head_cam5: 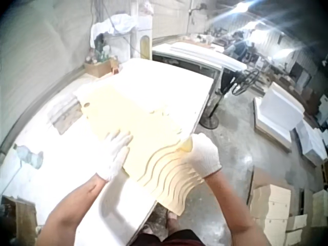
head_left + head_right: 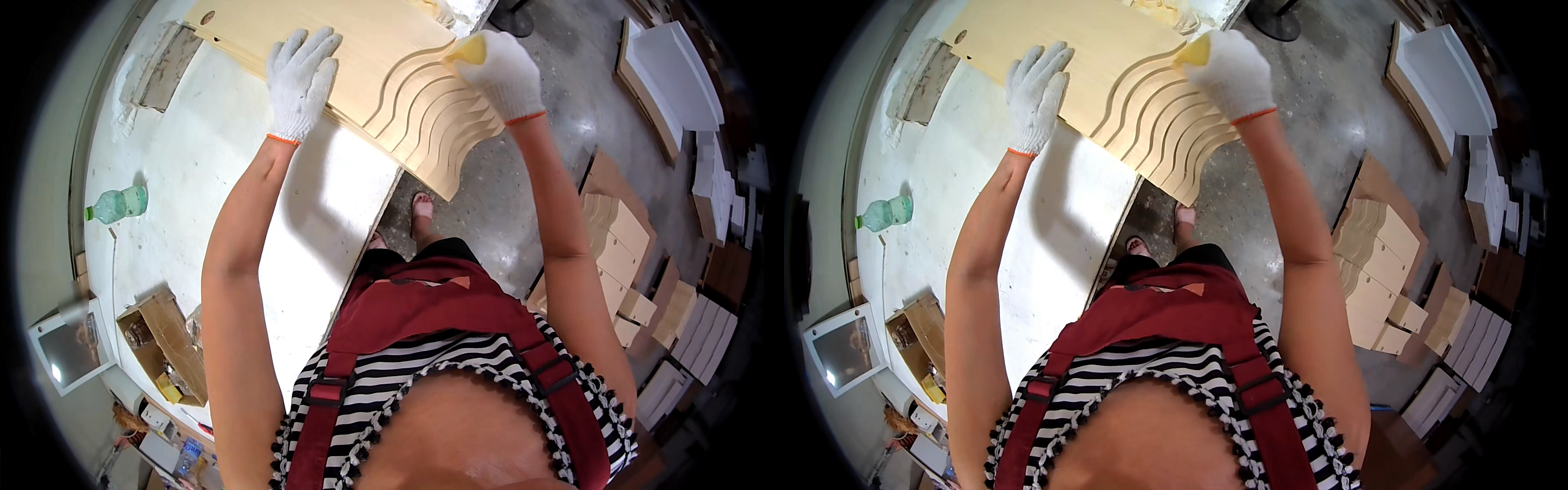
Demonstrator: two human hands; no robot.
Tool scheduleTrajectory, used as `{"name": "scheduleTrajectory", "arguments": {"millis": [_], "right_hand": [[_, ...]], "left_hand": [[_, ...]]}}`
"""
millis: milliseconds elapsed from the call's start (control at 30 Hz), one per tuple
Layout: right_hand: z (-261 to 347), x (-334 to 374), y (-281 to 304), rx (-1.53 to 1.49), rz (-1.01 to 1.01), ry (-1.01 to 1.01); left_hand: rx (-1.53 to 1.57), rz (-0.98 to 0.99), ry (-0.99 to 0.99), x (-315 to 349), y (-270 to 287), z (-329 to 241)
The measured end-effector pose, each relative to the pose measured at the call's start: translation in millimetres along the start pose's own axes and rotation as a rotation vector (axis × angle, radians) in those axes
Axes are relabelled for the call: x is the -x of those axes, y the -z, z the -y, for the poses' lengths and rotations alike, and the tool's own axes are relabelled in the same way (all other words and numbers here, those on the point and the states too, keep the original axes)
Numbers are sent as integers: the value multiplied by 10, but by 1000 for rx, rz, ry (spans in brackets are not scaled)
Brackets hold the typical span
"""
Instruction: The person applies a liquid substance to a carved wooden panel using a sponge, ensuring the fluid reaches into the grooves and curves of the wood, and then wipes the panel with a cloth.
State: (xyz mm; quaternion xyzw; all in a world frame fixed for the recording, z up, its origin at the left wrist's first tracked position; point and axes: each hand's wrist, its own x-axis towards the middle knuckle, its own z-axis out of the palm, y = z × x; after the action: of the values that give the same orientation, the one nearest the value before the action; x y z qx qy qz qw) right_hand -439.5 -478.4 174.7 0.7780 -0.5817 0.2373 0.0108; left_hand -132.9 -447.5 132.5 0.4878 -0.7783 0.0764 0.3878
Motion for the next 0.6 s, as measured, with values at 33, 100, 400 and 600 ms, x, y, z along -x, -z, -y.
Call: {"name": "scheduleTrajectory", "arguments": {"millis": [33, 100, 400, 600], "right_hand": [[-91, -51, 33, 18, 50, -65], [-341, -138, 64, 64, 47, -86], [-167, -271, 170, -448, 147, -187], [75, -283, 153, -209, 228, -182]], "left_hand": [[-19, -18, -22, 14, -12, 29], [-31, -39, -48, 14, -39, 37], [11, -30, -18, 15, 36, 18], [19, -50, -19, 46, -18, 41]]}}
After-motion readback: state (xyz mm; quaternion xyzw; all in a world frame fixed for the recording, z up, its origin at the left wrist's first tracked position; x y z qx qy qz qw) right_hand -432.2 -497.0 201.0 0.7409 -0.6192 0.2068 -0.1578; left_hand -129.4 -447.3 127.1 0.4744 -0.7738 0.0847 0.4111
